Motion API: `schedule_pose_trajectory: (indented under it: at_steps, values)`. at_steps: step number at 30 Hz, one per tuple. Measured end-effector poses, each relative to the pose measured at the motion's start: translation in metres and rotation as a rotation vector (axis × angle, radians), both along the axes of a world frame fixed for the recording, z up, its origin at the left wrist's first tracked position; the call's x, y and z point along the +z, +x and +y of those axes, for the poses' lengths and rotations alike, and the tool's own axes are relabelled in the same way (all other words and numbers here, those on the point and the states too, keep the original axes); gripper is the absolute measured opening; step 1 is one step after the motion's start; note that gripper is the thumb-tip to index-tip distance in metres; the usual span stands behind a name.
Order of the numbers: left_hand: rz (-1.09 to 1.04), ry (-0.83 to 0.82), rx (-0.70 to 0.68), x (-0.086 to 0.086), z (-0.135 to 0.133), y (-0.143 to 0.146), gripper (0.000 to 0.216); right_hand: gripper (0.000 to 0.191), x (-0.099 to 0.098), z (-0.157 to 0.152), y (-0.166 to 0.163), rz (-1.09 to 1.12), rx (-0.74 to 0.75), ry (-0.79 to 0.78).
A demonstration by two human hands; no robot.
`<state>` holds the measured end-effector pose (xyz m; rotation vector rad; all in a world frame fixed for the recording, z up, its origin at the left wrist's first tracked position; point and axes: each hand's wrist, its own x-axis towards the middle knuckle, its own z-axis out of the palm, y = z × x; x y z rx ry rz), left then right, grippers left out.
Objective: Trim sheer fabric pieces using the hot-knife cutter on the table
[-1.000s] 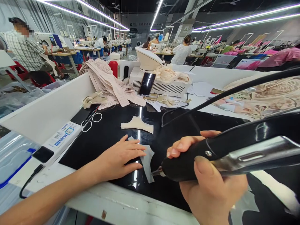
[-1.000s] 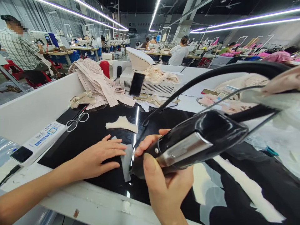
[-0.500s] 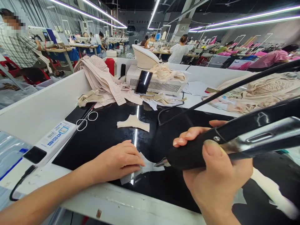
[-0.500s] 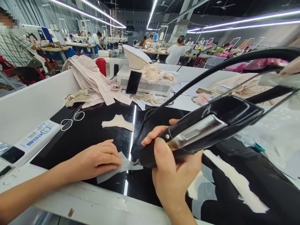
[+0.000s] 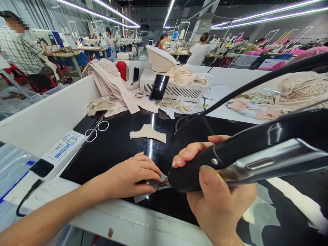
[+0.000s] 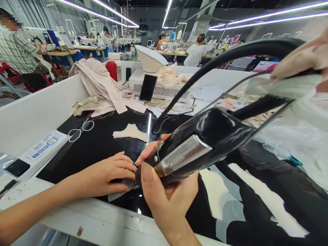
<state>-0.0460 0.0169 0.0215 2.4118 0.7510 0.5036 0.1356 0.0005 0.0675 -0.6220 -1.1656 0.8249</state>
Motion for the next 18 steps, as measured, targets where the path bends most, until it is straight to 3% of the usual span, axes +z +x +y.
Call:
schedule_pose_trajectory:
  at_steps: [18]
  values:
    - [0.087,-0.069,-0.015,0.007,0.0013,-0.009,0.029,0.029,0.001,-0.0019,0.0059,-0.047,-0.018,-0.034]
